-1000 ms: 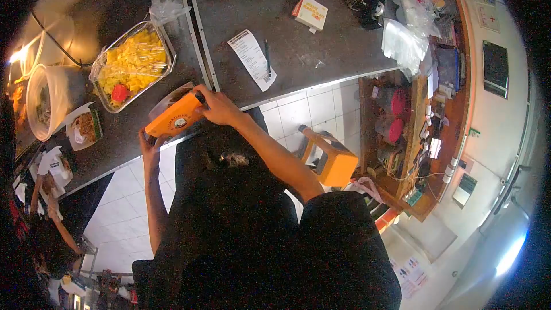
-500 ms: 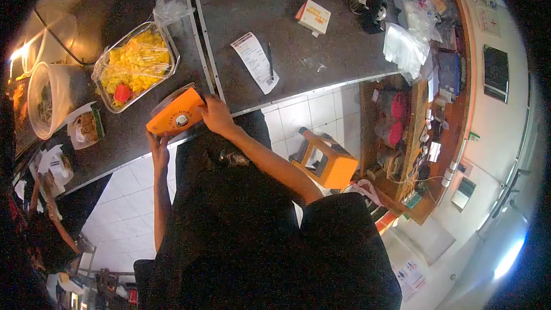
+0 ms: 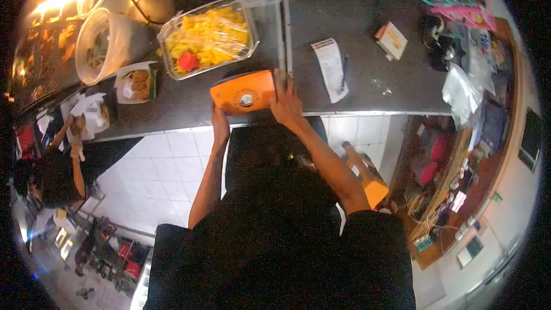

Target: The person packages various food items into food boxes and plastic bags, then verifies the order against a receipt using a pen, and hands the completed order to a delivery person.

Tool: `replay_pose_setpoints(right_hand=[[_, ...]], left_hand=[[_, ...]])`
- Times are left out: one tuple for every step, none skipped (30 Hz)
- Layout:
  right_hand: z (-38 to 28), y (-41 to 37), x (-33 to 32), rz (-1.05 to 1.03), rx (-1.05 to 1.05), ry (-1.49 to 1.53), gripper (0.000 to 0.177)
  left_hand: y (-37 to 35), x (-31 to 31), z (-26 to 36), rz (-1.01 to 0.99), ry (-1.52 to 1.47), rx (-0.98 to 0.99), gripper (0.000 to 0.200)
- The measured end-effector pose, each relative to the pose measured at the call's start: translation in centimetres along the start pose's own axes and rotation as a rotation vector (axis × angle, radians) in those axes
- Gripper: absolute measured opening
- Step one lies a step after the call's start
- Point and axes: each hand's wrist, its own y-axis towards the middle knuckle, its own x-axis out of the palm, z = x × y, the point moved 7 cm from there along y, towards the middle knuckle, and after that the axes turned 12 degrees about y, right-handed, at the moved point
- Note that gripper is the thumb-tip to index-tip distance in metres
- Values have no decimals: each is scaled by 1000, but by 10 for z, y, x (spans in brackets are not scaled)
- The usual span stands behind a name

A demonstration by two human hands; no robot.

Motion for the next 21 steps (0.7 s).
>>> replay_pose_setpoints(right_hand=[[-6,3,-7,50,2,78,72],[-15,7,-13,37,-15,83,72],[-36,6,-23,37,-170,75,76],[-56,2,-33,40,-323,64,81],[-67,0,-34,-76,-345,66,90],[-66,2,-33,-82,-350,61,90],[-67,3,-28,-117,-376,-22,95],[-67,4,-24,-152,-403,-105,100],[-67,4,-24,-157,-409,-110,100],[-71,3,-25,-171,-419,-89,103],[-74,3,-25,-184,-428,-68,107],[-74,4,-24,-190,-434,-73,107],[-73,3,-22,-184,-453,-126,107],[-71,3,-21,-178,-473,-180,108],[-70,4,-19,-185,-478,-184,108],[-69,6,-20,-185,-466,-175,108],[-68,8,-20,-185,-455,-167,109],[-68,10,-19,-189,-460,-171,109],[-67,12,-18,-196,-455,-184,109],[-66,14,-16,-202,-449,-197,110],[-65,17,-15,-204,-453,-199,110]], left_hand=[[-2,-10,22,149,313,168,54],[-2,-25,42,167,320,157,54],[-1,-41,63,91,70,26,58],[-2,-48,70,12,-186,-100,63],[1,-53,75,77,-109,14,62],[4,-54,69,84,-114,9,62],[7,-53,65,-17,-162,15,59],[8,-49,63,-117,-210,21,57],[10,-54,63,-81,-159,63,52],[13,-59,61,-75,-163,59,52],[18,-59,58,-164,-186,47,54],[22,-58,55,-251,-210,35,56],[27,-58,52,-270,-240,13,59],[32,-58,50,-264,-246,9,59],[37,-59,49,-253,-205,25,59],[39,-63,54,-244,-165,41,60],[38,-74,63,-187,-149,-42,54],[37,-72,56,-181,-154,-44,54],[37,-69,50,-171,-130,-35,49],[38,-67,44,-161,-104,-24,43],[33,-62,38,-157,-107,-26,43]])
